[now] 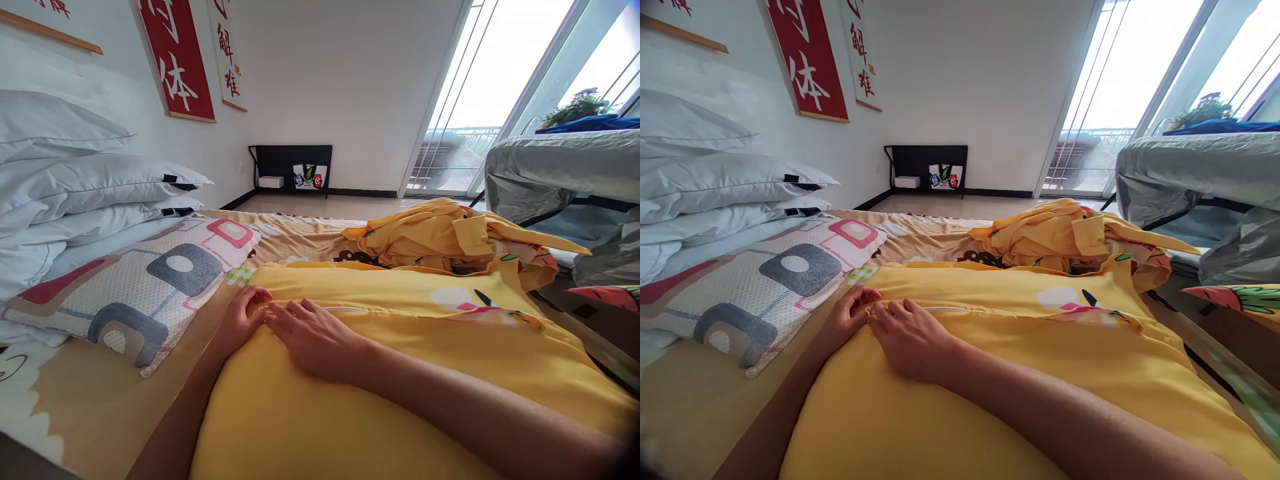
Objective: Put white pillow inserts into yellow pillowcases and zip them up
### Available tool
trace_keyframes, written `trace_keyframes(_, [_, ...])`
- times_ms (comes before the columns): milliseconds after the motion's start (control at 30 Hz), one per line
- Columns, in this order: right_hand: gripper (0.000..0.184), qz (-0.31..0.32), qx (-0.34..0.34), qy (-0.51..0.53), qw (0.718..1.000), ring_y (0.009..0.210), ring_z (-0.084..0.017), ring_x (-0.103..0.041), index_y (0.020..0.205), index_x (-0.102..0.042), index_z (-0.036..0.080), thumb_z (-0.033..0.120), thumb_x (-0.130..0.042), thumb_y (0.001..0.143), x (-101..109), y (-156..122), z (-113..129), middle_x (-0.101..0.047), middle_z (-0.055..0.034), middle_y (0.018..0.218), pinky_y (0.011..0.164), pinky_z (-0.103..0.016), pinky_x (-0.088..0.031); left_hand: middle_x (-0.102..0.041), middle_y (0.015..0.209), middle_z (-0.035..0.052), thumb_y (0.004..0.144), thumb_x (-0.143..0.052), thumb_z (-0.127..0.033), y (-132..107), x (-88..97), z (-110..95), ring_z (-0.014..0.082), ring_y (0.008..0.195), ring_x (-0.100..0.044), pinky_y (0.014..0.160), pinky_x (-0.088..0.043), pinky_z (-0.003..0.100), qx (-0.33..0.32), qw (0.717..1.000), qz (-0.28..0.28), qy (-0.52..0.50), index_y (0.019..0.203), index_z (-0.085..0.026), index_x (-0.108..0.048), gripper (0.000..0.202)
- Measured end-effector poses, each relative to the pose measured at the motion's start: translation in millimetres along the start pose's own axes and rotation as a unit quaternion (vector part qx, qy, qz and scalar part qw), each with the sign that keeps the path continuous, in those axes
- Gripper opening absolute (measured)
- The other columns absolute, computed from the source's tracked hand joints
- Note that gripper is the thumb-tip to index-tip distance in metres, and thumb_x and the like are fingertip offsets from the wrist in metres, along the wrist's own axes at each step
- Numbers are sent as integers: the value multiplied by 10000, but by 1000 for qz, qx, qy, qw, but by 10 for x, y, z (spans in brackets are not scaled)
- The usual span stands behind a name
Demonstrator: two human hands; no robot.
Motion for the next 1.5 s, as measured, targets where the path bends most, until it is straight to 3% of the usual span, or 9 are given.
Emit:
trace_keyframes(133, [410,32,18,24,999,1020,-227,-504,1297,-496,99,164,-366,914,3,9,-62,-485,-119,1384,848,-370,-399,-582,888,53,706,-490,-225,6,-3,-35,188,890,-578,833,-477,321,19,1000,-11,-5,886,-161,-561,204])
trace_keyframes(467, [372,29,-41,-14,999,1098,-251,-517,1225,-546,37,137,-376,909,-4,26,14,-600,-175,1213,919,-382,-383,-608,857,43,755,-527,-276,-20,10,-47,176,837,-590,779,-476,289,45,999,-21,-9,871,-161,-589,175])
trace_keyframes(833, [414,4,-70,-19,997,1170,-261,-454,1256,-530,16,115,-368,889,-12,-39,-9,-405,-194,1434,964,-401,-357,-615,873,31,791,-521,-301,-26,22,-26,159,839,-580,776,-456,265,43,999,-28,4,886,-158,-606,191])
trace_keyframes(933, [374,-5,-59,6,998,1087,-242,-485,1207,-552,31,109,-383,882,5,-38,-19,-491,-196,1328,945,-386,-364,-621,873,37,791,-537,-316,-26,17,-22,162,834,-583,776,-466,269,49,998,-34,1,890,-155,-610,203])
trace_keyframes(1067, [262,-21,-73,37,996,930,-218,-487,1021,-614,94,101,-390,887,19,-5,-53,-577,-132,1011,866,-365,-381,-623,894,47,770,-584,-322,-24,-1,21,173,858,-592,810,-484,293,62,997,-38,-4,891,-157,-601,205])
trace_keyframes(1300, [241,-19,-121,60,991,1130,-242,-398,898,-672,148,124,-432,890,-30,220,-182,-530,-140,1182,952,-412,-286,-614,930,51,761,-622,-356,-18,-10,110,178,889,-597,819,-486,292,65,997,-49,-17,904,-160,-602,244])
trace_keyframes(1500, [198,-15,-76,16,997,1053,-239,-451,819,-672,130,116,-477,848,-47,412,-190,-595,-126,1028,935,-394,-279,-619,889,42,755,-613,-396,-8,4,53,176,830,-595,755,-481,284,79,996,-45,2,871,-151,-591,273])
Point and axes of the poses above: each hand's wrist, its own y-axis towards the middle knuckle, its own x-axis out of the back of the hand, z = x × y, the point moved 1 cm from there along y, towards the middle knuckle
